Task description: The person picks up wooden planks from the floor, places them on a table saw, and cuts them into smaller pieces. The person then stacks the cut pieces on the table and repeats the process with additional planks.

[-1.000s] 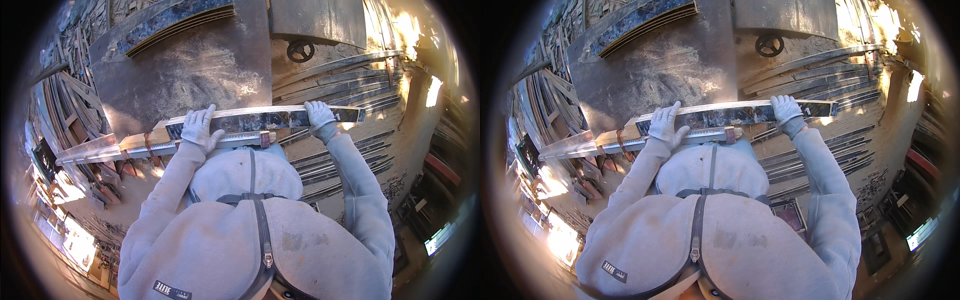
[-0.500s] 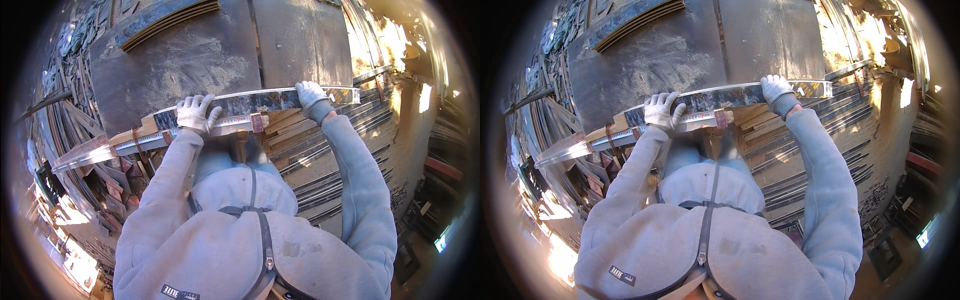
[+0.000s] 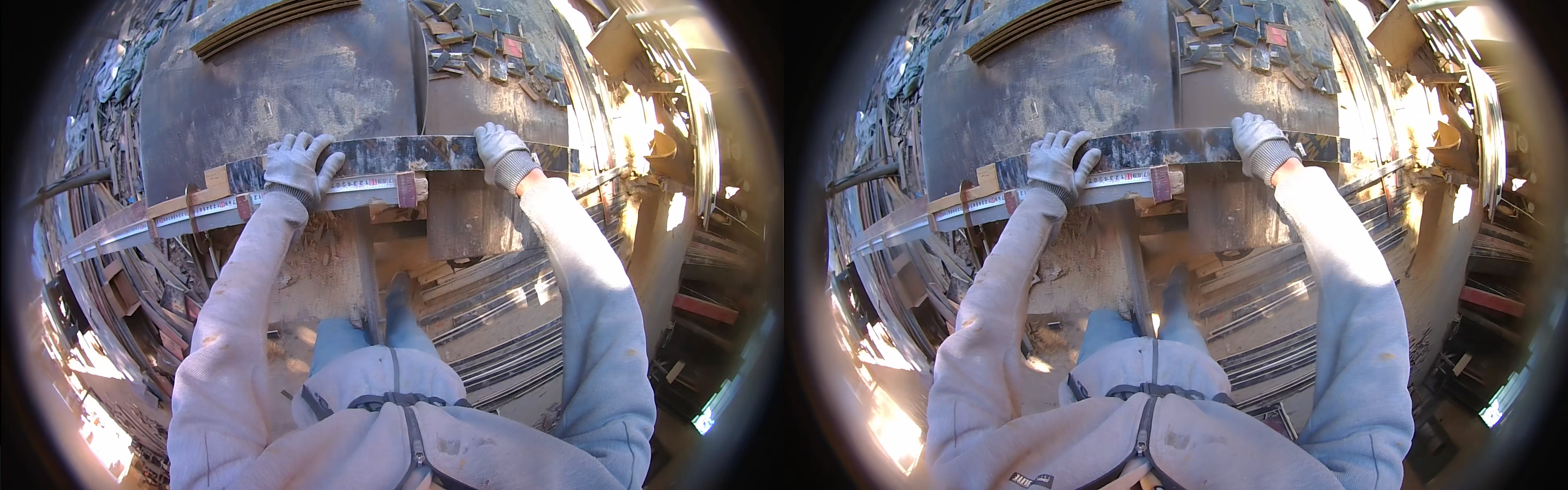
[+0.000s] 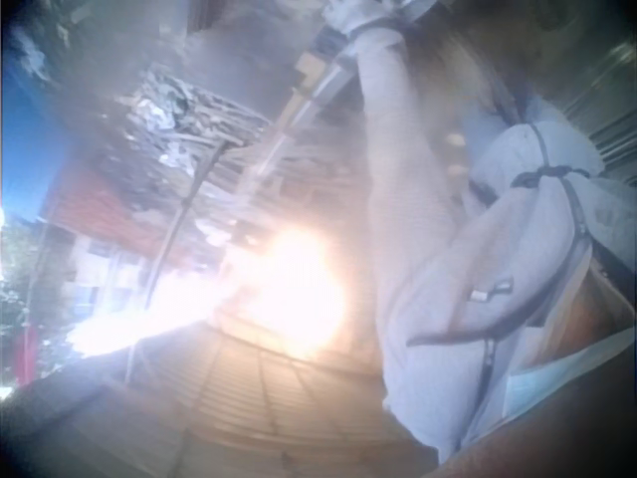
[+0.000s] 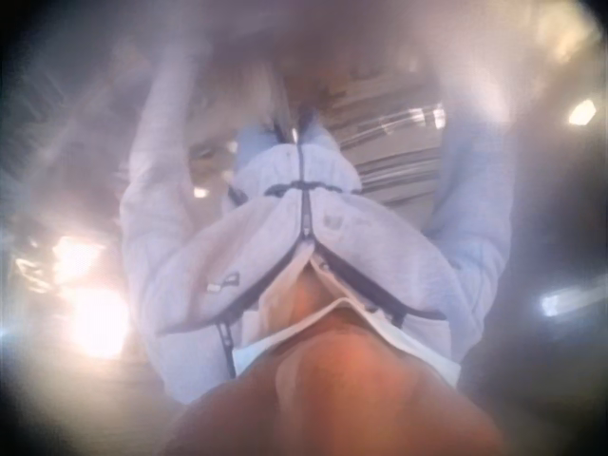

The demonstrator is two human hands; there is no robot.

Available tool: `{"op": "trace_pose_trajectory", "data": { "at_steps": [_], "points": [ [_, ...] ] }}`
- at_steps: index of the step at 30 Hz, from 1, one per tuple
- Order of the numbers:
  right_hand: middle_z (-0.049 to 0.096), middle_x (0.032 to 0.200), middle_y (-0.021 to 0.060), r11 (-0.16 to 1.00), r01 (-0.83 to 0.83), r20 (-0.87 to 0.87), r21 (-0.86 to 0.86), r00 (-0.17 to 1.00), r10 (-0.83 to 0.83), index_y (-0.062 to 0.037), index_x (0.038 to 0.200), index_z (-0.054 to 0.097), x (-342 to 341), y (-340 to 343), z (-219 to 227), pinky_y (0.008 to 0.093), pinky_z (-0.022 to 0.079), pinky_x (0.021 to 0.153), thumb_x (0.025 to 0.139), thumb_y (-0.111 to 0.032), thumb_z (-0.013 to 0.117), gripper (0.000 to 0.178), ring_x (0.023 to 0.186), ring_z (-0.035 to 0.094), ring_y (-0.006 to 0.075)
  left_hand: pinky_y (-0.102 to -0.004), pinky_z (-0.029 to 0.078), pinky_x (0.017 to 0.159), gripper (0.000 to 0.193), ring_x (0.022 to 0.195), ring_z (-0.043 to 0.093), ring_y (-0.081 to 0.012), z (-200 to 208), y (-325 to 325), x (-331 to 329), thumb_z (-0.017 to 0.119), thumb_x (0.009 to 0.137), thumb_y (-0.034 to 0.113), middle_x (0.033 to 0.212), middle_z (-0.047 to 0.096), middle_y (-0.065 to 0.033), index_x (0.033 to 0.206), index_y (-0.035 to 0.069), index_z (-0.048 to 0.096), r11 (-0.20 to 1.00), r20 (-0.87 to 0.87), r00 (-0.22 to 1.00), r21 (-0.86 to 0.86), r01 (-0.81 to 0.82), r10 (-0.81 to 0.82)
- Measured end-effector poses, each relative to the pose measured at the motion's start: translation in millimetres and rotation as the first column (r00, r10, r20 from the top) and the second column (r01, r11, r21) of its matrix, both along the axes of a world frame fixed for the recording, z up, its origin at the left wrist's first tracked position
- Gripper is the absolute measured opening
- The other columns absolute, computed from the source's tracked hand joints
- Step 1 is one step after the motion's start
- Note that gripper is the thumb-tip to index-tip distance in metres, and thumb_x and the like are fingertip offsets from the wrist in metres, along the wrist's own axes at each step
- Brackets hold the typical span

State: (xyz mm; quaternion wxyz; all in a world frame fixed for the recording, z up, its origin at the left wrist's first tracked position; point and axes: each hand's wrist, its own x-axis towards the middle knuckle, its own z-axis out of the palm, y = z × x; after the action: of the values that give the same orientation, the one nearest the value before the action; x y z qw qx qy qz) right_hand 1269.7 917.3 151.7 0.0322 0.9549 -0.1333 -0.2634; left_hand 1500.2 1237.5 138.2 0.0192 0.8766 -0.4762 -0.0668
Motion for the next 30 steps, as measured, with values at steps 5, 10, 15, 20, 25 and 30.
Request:
{"op": "trace_pose_trajectory", "data": {
  "at_steps": [5,10,15,20,25,30],
  "points": [
    [0.065,0.121,0.0232,1.000,0.018,0.020,0.025,1.000,-0.018,0.0012,0.122,0.058,-2,-1,2,0.0453,0.058,0.098,0.072,-0.007,0.081,0.056,0.117,0.067,0.0389,-0.0471,0.042,0.108,0.053,0.128,0.059,-0.0308,1,1,-1,0.056,0.104,0.058,0.130,0.067,-0.0102,0.138,0.018,0.067,1.000,0.024,1.000,0.011,0.005,-0.005],
    [0.064,0.122,0.0228,0.998,0.045,0.003,0.047,0.999,-0.046,0.0002,0.126,0.055,4,-4,9,0.0455,0.056,0.100,0.073,-0.007,0.080,0.059,0.118,0.066,0.0406,-0.0482,0.042,0.108,0.052,0.126,0.060,-0.0325,8,0,2,0.056,0.104,0.058,0.129,0.067,-0.0109,0.136,0.019,0.069,1.000,0.005,1.000,-0.002,0.008,-0.008],
    [0.065,0.122,0.0255,0.999,0.024,0.019,0.041,1.000,-0.025,0.0015,0.124,0.057,4,-4,11,0.0478,0.058,0.098,0.074,-0.006,0.078,0.055,0.116,0.067,0.0420,-0.0482,0.042,0.109,0.053,0.126,0.059,-0.0311,4,-1,4,0.056,0.104,0.060,0.128,0.067,-0.0096,0.139,0.022,0.067,1.000,-0.002,1.000,0.004,-0.001,0.001],
    [0.065,0.123,0.0260,1.000,0.012,0.032,0.022,0.999,-0.013,0.0017,0.123,0.057,2,-7,7,0.0479,0.058,0.097,0.074,-0.007,0.078,0.054,0.116,0.068,0.0421,-0.0470,0.043,0.108,0.053,0.125,0.060,-0.0272,-3,1,7,0.056,0.103,0.064,0.127,0.069,-0.0056,0.139,0.026,0.068,0.999,0.043,0.999,-0.033,0.009,-0.008],
    [0.065,0.121,0.0260,0.999,0.015,0.074,0.051,0.997,-0.018,0.0013,0.122,0.059,-1,-10,4,0.0469,0.059,0.095,0.075,-0.006,0.077,0.051,0.113,0.069,0.0423,-0.0471,0.045,0.107,0.054,0.124,0.061,-0.0272,-8,2,8,0.056,0.102,0.065,0.126,0.070,-0.0054,0.137,0.026,0.069,0.997,0.065,0.998,-0.071,0.015,-0.010],
    [0.066,0.120,0.0256,0.999,-0.030,0.122,0.032,0.992,0.026,0.0005,0.120,0.060,-3,-10,4,0.0471,0.059,0.093,0.075,-0.007,0.075,0.048,0.109,0.070,0.0426,-0.0470,0.045,0.108,0.054,0.124,0.061,-0.0272,-10,2,8,0.057,0.102,0.065,0.127,0.070,-0.0056,0.138,0.026,0.069,0.998,0.074,0.997,-0.057,0.008,-0.004]
  ]
}}
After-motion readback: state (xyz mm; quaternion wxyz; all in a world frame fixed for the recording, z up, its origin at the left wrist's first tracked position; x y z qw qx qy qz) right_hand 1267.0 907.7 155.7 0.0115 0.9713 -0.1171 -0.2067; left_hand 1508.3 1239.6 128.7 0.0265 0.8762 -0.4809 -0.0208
